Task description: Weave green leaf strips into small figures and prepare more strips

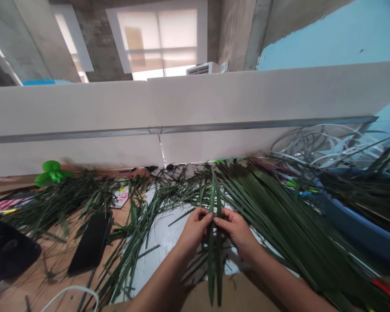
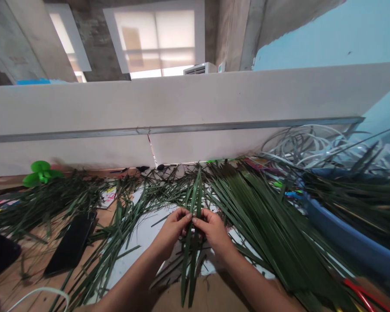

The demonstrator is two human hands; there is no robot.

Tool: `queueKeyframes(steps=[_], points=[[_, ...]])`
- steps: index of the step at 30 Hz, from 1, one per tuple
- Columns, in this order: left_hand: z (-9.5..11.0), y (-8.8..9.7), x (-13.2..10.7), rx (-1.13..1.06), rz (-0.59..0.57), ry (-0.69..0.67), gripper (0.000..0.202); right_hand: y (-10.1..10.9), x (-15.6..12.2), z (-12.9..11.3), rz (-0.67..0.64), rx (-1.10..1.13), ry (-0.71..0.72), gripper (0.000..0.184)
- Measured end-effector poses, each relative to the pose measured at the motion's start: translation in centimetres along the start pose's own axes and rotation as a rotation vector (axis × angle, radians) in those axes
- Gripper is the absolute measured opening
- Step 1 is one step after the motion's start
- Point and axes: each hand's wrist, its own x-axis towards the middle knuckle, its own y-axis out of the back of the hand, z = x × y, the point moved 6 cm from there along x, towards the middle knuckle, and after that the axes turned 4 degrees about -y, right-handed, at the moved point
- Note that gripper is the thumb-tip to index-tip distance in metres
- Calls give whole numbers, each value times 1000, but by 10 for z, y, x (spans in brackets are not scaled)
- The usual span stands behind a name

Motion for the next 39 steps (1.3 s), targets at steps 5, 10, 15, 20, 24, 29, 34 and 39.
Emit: queueKeyframes(steps=[5, 10, 15, 20, 24, 29, 34, 39], points=[[-5, 0, 2, -10, 27, -11, 38, -5, -3, -2, -4, 17, 9, 35], [-12, 0, 4, -16, 63, -5, 37, -5, -5, -4, 6, 27, 24, 33], [-11, 1, 5, -19, 48, 19, 40, -6, -6, -6, -7, 17, 23, 34], [-5, 1, 1, -7, -33, 66, 41, -1, -3, -3, 18, 7, -11, 31], [-5, 1, 1, 11, -53, 69, 41, 1, -2, -3, 16, 15, -21, 30], [-13, 6, 6, 58, 12, 43, 37, 1, -3, -3, 17, 59, -30, 25], [-17, 9, 8, 99, 45, 3, 30, 4, -1, 4, 28, 118, -33, 21], [-17, 10, 8, 123, 110, -59, 24, 1, 0, 10, 24, 143, -65, 30]])
